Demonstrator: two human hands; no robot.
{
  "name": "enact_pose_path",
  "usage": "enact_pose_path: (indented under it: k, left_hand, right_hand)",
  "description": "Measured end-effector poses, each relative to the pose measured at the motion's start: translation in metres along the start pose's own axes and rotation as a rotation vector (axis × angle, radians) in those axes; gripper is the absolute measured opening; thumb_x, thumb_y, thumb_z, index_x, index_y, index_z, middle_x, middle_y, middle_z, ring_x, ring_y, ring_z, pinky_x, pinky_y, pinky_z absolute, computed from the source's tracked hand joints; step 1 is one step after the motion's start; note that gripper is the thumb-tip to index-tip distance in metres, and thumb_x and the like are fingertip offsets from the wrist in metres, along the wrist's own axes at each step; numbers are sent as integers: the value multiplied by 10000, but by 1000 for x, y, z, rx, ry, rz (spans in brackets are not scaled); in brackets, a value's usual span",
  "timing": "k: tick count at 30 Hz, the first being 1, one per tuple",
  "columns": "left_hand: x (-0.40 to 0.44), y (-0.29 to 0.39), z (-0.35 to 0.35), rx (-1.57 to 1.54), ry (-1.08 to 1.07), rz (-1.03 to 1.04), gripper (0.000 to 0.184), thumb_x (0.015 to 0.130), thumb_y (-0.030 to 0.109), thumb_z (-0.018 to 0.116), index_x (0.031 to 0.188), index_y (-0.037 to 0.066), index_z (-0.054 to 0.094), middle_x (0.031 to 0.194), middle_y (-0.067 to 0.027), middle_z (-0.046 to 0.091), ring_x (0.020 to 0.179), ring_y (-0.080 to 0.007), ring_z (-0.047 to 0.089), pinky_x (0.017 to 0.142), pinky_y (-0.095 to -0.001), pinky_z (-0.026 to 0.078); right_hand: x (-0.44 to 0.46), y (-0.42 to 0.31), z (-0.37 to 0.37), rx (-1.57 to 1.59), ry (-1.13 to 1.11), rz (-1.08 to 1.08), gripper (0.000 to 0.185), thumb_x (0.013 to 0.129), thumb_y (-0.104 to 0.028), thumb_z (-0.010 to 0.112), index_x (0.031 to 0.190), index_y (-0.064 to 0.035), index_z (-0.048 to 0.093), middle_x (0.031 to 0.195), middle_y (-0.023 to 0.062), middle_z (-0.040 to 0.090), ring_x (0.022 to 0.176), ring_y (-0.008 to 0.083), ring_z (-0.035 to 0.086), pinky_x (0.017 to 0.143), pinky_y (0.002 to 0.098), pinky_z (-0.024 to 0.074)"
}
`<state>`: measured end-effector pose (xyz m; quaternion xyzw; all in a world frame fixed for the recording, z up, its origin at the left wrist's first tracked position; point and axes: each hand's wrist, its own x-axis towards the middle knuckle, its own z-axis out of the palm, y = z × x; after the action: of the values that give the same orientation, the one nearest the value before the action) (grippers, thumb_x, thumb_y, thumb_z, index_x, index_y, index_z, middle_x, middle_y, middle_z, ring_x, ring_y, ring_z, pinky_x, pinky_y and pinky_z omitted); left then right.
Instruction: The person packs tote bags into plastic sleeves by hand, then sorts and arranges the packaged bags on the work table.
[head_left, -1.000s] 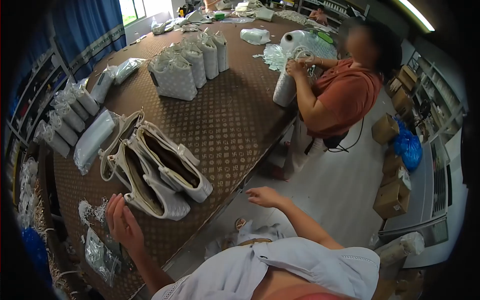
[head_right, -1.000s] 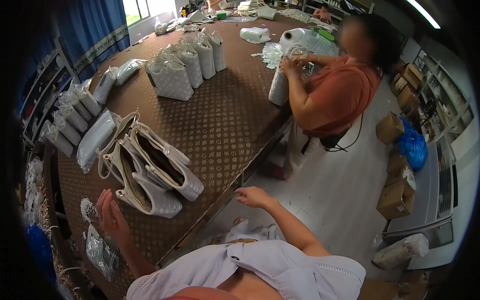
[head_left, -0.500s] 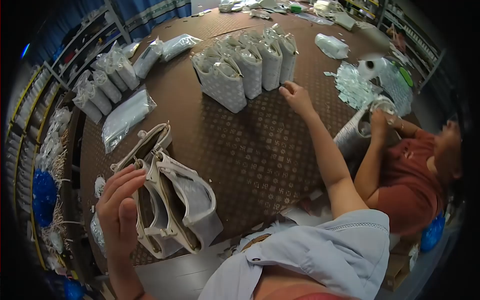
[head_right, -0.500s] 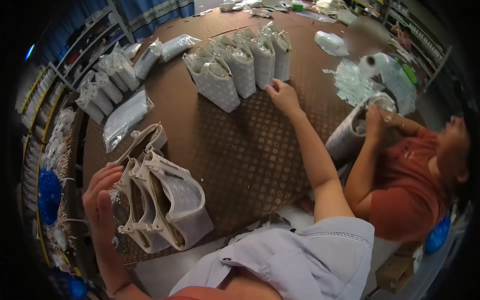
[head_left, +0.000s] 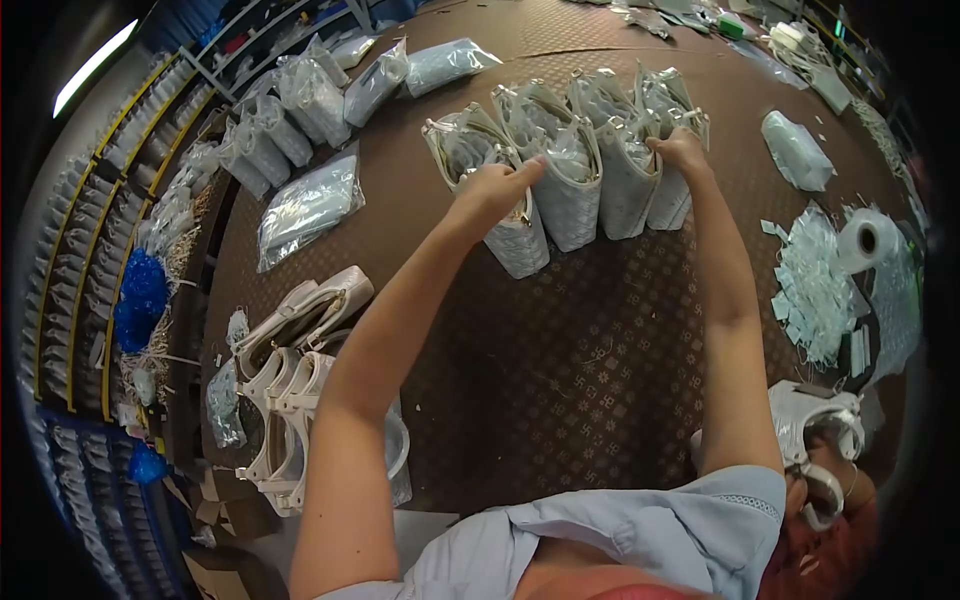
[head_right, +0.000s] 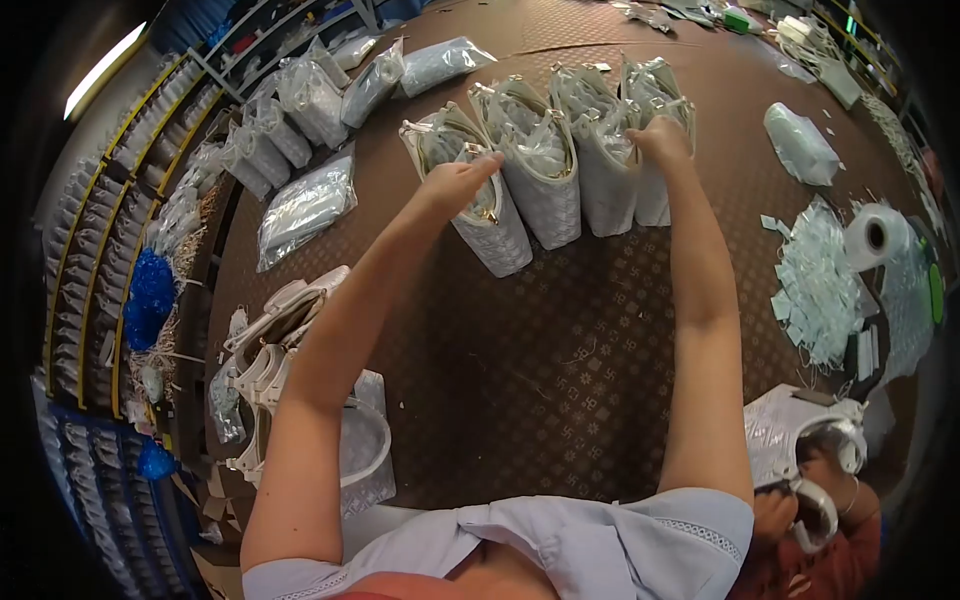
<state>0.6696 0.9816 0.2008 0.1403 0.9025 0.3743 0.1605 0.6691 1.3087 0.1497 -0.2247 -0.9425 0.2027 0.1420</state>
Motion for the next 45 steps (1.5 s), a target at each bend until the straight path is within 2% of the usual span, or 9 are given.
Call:
enact_pose_path:
  k: [3, 10, 17, 22, 24, 30, 34, 40, 45]
  left_hand:
    - [50, -7, 25, 92, 43, -148, 804, 747, 694, 538, 904, -85, 659, 938, -229, 653, 918, -307, 643, 808, -384, 476]
    - [88, -1, 57, 232, 218, -226, 855, 644, 726, 615, 1048, -27, 647, 1005, -185, 662, 959, -304, 639, 843, -369, 482]
    - [110, -24, 52, -91, 289, -391, 499, 716, 346, 599, 1055, -16, 648, 1038, -204, 646, 967, -337, 638, 866, -370, 491]
    - [86, -40, 32, -93, 200, -327, 417, 718, 197, 594, 1065, -32, 624, 1004, -215, 648, 828, -325, 675, 588, -398, 589]
    - [78, -44, 31, -105, 231, -330, 490, 614, 333, 702, 954, -17, 664, 949, -193, 657, 887, -287, 656, 757, -378, 533]
    - [12, -40, 22, 4, 139, -379, 359, 694, 195, 564, 951, -38, 656, 928, -218, 662, 796, -345, 671, 703, -389, 550]
    - [-52, -61, 22, 115, 157, -41, 457, 618, 306, 655, 955, -2, 665, 989, -219, 651, 966, -339, 618, 835, -369, 482]
    - [-55, -55, 67, 193, 202, -136, 520, 707, 468, 566, 1030, 75, 671, 1038, -181, 652, 1010, -338, 605, 914, -474, 385]
    - [-56, -64, 64, 124, 302, -181, 468, 728, 402, 585, 999, 31, 673, 1015, -192, 655, 988, -339, 615, 881, -457, 422]
  right_hand:
    - [15, -7, -10, -82, -166, 44, 519, 707, -441, 671, 945, 19, 678, 1042, 219, 641, 992, 313, 622, 836, 399, 469]
    - [22, 0, 25, -132, -95, 49, 541, 757, -459, 601, 989, 26, 665, 1070, 227, 630, 1036, 328, 602, 872, 414, 454]
    - [13, 2, 14, -108, -251, 47, 502, 775, -424, 574, 973, 28, 664, 1008, 243, 640, 990, 358, 614, 850, 428, 460]
    - [-32, 16, 17, -69, -131, 30, 517, 773, -411, 594, 989, 58, 633, 1000, 267, 630, 980, 393, 600, 858, 448, 450]
    - [-52, 18, 21, -73, -125, 29, 527, 772, -410, 599, 1006, 62, 623, 1008, 272, 625, 986, 397, 595, 862, 449, 449]
    - [-116, 13, -6, -53, -167, 60, 509, 748, -403, 613, 943, 66, 645, 933, 276, 634, 918, 407, 613, 812, 454, 460]
    - [-153, 27, -46, 4, -227, 28, 461, 721, -386, 624, 859, 50, 671, 840, 268, 643, 837, 401, 634, 743, 447, 472]
    - [-187, 27, -31, -232, -46, 143, 483, 768, -447, 618, 878, 19, 683, 925, 247, 645, 896, 412, 615, 772, 485, 473]
    - [-184, 32, -24, -155, 7, 163, 453, 771, -408, 617, 868, 32, 660, 871, 242, 645, 868, 419, 608, 752, 472, 448]
